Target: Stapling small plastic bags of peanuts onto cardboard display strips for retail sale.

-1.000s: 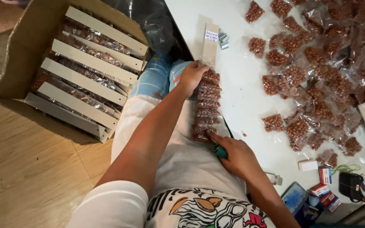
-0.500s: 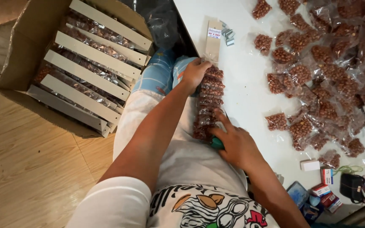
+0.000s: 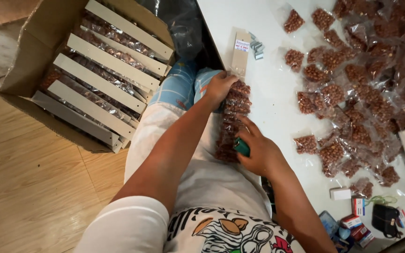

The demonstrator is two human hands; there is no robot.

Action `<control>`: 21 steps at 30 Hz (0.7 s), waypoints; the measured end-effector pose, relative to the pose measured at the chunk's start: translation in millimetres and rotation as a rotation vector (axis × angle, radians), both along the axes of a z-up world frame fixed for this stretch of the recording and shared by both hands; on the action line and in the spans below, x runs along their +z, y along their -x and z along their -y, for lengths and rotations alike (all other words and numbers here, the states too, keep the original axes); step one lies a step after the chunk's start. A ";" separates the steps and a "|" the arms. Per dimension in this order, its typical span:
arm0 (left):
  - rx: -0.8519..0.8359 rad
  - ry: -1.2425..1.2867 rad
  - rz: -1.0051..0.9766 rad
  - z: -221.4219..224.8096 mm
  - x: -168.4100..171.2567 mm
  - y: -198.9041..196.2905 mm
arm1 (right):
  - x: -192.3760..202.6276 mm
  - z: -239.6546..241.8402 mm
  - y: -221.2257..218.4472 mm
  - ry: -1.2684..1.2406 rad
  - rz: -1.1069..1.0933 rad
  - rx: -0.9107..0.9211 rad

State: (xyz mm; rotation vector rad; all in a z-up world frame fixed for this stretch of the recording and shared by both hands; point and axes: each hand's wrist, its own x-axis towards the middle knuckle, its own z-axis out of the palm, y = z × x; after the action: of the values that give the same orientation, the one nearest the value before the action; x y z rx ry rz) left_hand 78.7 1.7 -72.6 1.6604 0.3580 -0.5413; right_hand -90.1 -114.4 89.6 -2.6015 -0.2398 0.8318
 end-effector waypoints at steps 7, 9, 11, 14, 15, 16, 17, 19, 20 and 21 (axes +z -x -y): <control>-0.019 -0.026 0.004 0.4 -10.2 -4.9 | -23.8 3.7 -11.4 0.007 -0.005 0.017; -0.015 -0.026 -0.010 0.6 -5.2 -2.1 | -24.8 4.5 -11.2 -0.007 -0.001 0.007; -0.021 -0.027 -0.027 0.6 -6.1 -3.4 | -24.3 2.4 -11.1 -0.013 0.000 -0.002; -0.042 -0.034 -0.013 2.9 -30.8 -12.8 | -28.4 3.5 -5.2 -0.043 0.037 -0.020; -0.043 -0.041 0.017 5.8 -43.6 -16.3 | -31.0 5.4 -1.3 -0.067 0.072 -0.015; -0.072 -0.039 0.013 6.0 -38.8 -11.8 | -43.2 13.6 5.0 -0.065 0.068 -0.044; -0.050 -0.004 0.026 6.1 -33.7 -7.9 | -55.3 21.6 11.5 -0.219 0.200 -0.153; -0.043 0.037 0.042 4.7 -13.3 -1.5 | -73.0 42.0 20.3 -0.362 0.345 -0.276; -0.008 0.097 0.043 2.6 0.7 3.5 | -79.1 54.1 24.4 -0.471 0.366 -0.504; 0.028 0.156 0.043 -0.2 14.7 8.4 | -85.0 65.7 28.9 -0.578 0.387 -0.734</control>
State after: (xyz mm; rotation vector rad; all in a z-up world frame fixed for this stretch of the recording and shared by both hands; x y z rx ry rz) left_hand 70.3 2.0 -57.9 1.5119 0.2997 -0.4990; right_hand -119.0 -180.0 4.6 -2.0235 0.3179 -0.0138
